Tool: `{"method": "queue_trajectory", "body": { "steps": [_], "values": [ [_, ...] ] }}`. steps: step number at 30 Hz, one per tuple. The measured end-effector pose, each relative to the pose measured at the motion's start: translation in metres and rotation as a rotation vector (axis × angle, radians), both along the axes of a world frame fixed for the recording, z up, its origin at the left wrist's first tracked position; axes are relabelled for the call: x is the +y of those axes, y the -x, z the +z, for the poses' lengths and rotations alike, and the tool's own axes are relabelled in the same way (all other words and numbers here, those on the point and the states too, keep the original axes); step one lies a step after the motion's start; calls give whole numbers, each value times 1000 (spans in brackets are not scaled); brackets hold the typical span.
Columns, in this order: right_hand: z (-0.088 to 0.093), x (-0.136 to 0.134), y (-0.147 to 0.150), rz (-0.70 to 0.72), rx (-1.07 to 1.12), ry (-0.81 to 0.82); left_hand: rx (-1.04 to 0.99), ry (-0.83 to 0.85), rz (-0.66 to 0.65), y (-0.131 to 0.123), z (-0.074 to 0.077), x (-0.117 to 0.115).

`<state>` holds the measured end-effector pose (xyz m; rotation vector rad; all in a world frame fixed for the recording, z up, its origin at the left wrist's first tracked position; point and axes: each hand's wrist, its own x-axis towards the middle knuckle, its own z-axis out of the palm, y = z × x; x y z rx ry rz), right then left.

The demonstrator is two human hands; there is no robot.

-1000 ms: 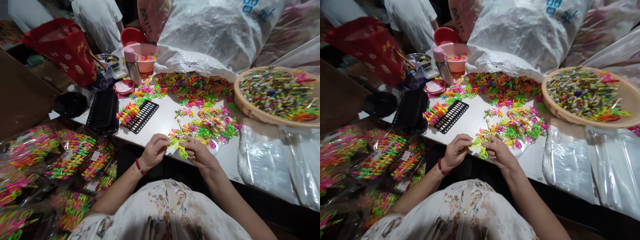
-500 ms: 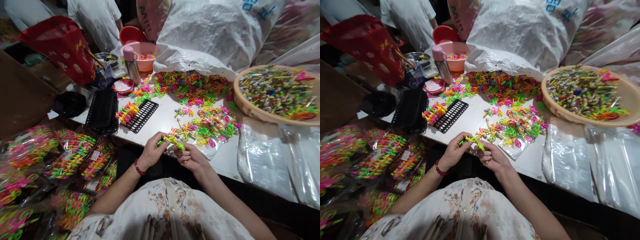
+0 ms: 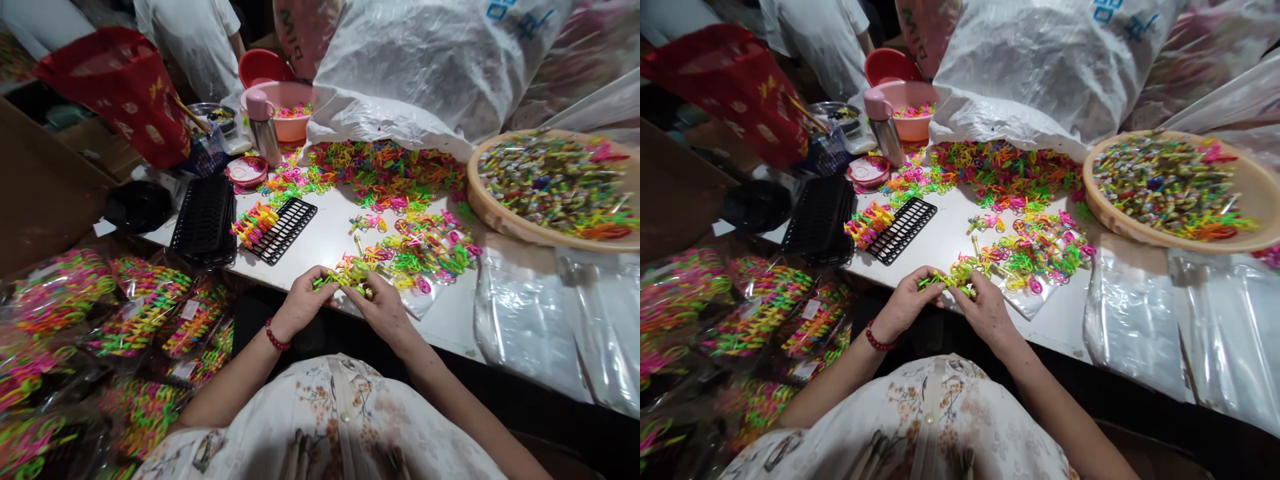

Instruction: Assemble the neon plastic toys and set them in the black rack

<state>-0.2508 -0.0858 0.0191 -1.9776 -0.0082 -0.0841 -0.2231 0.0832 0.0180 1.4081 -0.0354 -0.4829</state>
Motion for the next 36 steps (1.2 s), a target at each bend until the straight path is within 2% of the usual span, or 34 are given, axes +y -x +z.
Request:
{"method": "queue_trajectory", "body": {
  "steps": [5,8,11,15,18,21,24,30,34,36],
  "values": [
    [-2,3,1,21,-56,66,-15,-34,2,1,-2,0],
    [-7,4,2,-34,-51,79,-91,-77,-5,2,-3,-1],
    [-15,6,3,-77,-124,141,-69,-68,20,3,-5,-5],
    [-28,6,4,1,-363,237,86,54,92,5,-8,-10],
    [-33,5,7,75,-505,366,178,131,87,5,-11,-10],
    [-34,4,12,112,-592,491,162,134,54,4,-12,-5],
    [-32,1,15,136,-643,549,85,124,-10,3,-9,2],
    [-22,-3,16,167,-572,447,77,239,-241,-4,-1,18],
    [-17,-5,15,154,-512,348,167,296,-240,-5,-2,21],
    [-14,-4,15,152,-471,248,113,268,-198,-4,-4,19]
  ]
}}
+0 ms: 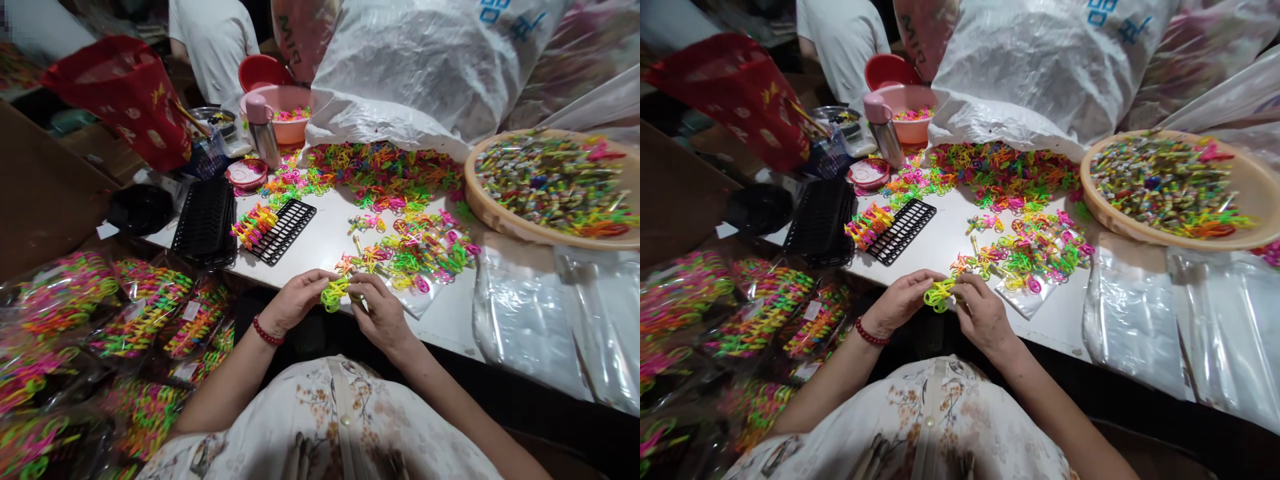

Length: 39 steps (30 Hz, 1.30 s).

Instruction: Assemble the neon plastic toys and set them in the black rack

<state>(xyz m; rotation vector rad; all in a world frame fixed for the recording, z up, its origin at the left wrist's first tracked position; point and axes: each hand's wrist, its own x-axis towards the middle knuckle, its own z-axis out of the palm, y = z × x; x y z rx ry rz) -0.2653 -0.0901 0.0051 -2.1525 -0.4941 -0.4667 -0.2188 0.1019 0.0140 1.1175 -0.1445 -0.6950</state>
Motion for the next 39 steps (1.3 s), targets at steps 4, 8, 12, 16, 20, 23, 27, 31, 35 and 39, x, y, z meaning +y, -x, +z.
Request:
{"method": "queue_trajectory", "body": {
  "steps": [4,8,12,16,20,23,27,31,35,39],
  "values": [
    [8,3,1,13,152,-239,-164,-84,108,3,-3,-7],
    [15,6,3,-76,498,-534,-261,-108,231,5,-2,-13],
    [13,6,5,-111,701,-657,-464,-179,295,6,-2,-15],
    [7,4,6,-72,805,-769,-633,-293,350,8,-4,-16],
    [5,4,5,-128,800,-759,-827,-426,421,10,-1,-18],
    [5,6,4,-171,725,-703,-918,-459,429,11,0,-20],
    [6,6,3,-140,738,-717,-861,-415,405,14,-1,-21],
    [9,4,4,-87,790,-806,-804,-414,360,15,1,-19],
    [11,2,4,-28,816,-814,-494,-329,232,14,6,-18],
    [11,0,2,-18,780,-779,-174,-202,148,7,4,-16]
  ]
}}
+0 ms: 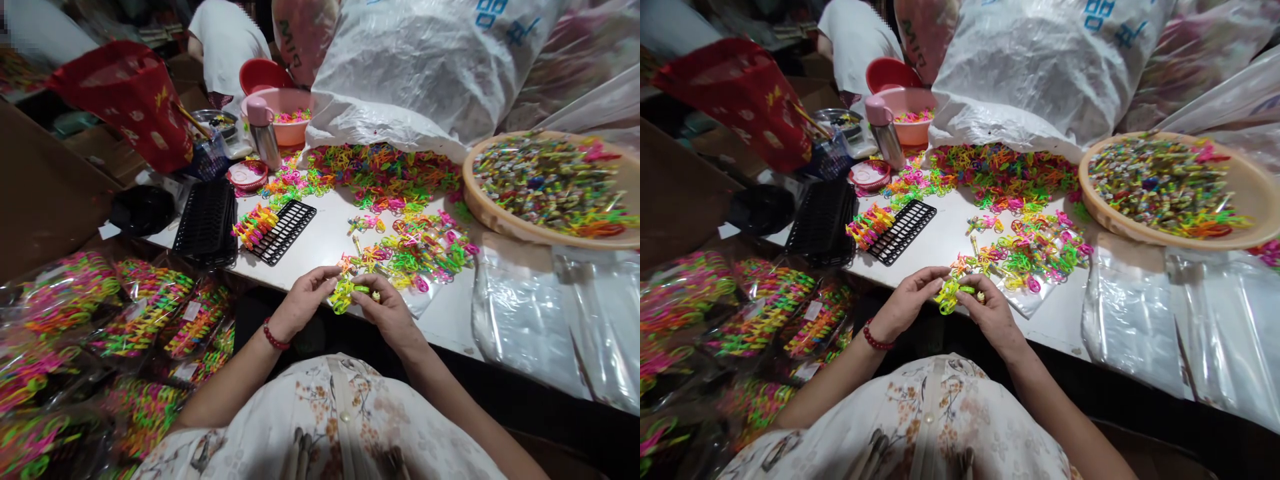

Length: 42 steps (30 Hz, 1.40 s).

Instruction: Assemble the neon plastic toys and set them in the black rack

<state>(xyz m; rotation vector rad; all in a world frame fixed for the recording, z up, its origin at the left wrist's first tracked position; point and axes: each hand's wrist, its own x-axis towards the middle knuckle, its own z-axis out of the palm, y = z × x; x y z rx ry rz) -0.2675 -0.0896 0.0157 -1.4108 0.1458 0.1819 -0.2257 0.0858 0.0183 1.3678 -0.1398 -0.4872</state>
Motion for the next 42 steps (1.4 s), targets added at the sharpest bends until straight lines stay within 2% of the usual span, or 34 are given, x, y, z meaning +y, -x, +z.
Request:
{"method": "queue_trajectory", "body": {
  "steps": [4,12,20,27,31,35,37,39,42],
  "values": [
    [-3,-3,-2,8,-33,40,119,94,-131,-7,-1,2],
    [-3,-1,-2,34,-2,19,303,139,-128,-16,4,2],
    [-5,5,-4,26,64,-72,414,181,-74,-18,-4,0],
    [-12,3,-1,110,1,7,603,246,-189,-29,-13,4],
    [-11,2,1,176,2,64,589,237,-195,-30,-12,3],
    [-13,-1,0,204,148,-91,457,189,-99,-23,-5,-1],
    [-14,-2,-1,205,169,-110,414,167,-87,-20,-1,-2],
    [-13,-2,1,205,127,-50,418,159,-111,-19,1,-3],
    [-9,1,9,155,-10,139,440,166,-123,-17,3,-2]
  ]
}}
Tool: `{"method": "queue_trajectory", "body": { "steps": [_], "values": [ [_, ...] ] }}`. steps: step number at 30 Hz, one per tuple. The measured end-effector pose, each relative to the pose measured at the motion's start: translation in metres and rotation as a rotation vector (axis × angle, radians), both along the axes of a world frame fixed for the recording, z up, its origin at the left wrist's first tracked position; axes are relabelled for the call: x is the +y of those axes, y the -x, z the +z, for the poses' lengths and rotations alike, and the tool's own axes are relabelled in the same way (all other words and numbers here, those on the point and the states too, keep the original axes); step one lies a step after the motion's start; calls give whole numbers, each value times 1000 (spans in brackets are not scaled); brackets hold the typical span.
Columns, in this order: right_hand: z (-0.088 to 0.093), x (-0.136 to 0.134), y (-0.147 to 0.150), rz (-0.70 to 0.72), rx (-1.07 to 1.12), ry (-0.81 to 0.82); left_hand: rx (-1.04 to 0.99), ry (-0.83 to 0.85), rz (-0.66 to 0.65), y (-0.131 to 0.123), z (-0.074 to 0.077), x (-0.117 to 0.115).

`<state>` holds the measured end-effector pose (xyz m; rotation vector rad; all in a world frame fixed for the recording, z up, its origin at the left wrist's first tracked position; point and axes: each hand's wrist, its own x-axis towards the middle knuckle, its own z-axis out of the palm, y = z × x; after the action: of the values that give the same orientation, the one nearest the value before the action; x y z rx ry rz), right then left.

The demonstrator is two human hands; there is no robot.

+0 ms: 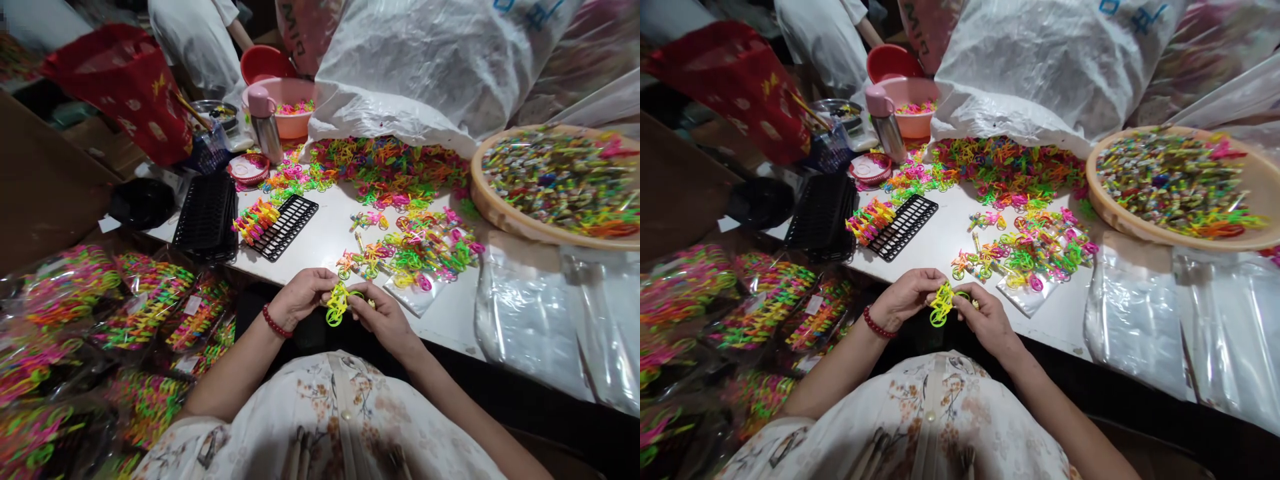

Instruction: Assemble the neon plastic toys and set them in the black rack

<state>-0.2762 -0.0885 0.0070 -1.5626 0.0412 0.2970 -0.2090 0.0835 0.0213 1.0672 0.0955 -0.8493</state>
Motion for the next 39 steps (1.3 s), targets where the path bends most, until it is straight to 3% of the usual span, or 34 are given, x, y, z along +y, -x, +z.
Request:
{"method": "queue_trajectory", "body": {
  "steps": [4,9,13,17,21,27,32,35,39],
  "values": [
    [5,5,8,-77,-226,228,-34,-13,-2,2,4,3],
    [0,4,5,-87,-297,285,-93,-49,-123,0,11,10],
    [-3,0,0,-149,-333,361,-173,-96,-63,4,12,8],
    [3,-1,-3,-207,-527,518,-201,-133,-28,8,11,3],
    [9,1,-7,-151,-680,688,-217,-129,0,8,10,-2],
    [11,4,-7,-69,-720,793,-294,-190,17,7,4,-3],
    [11,5,-8,25,-793,1024,-352,-257,27,10,0,-5],
    [13,7,-8,19,-848,1139,-392,-307,39,11,0,-7],
    [16,9,-8,-22,-852,1166,-393,-333,14,12,1,-8]
  ]
}}
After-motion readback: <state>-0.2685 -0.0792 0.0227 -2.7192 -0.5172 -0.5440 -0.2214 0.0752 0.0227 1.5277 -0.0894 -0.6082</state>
